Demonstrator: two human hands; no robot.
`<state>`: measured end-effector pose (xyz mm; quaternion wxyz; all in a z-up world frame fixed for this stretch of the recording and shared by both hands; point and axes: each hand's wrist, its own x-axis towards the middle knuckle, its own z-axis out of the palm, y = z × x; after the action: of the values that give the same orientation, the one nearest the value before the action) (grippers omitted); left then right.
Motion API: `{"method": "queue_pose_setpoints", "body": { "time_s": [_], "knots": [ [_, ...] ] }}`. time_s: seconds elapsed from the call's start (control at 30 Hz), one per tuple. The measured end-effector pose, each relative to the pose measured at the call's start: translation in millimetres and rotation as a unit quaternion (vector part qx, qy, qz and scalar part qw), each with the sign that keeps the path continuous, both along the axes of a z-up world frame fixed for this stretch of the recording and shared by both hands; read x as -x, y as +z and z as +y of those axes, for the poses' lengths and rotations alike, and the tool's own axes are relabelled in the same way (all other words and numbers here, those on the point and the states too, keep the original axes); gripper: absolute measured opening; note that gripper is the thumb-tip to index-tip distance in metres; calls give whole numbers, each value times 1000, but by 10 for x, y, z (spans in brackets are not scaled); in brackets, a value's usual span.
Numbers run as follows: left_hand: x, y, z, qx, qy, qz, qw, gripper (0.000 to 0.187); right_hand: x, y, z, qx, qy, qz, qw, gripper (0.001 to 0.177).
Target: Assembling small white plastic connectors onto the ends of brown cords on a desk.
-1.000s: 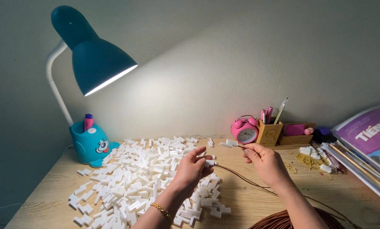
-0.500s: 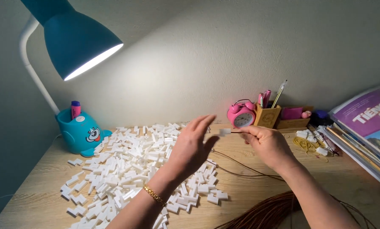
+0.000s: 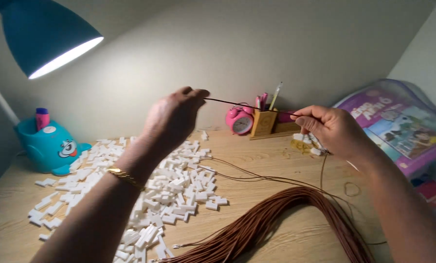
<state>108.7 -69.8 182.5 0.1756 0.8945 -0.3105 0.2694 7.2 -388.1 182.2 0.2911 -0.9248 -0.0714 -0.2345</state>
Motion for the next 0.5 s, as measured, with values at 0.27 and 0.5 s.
{"method": "queue_pose_setpoints", "body": {
  "time_s": [0.27,0.5],
  "knots": [
    [128,151,591,-10,-7,-176,984,29,593,297,-894,50,-54,-1,997,21],
    [132,-132,757,70,-98,-147,982,20,884,348,-1011,39,-110,8,993,20]
  ]
}}
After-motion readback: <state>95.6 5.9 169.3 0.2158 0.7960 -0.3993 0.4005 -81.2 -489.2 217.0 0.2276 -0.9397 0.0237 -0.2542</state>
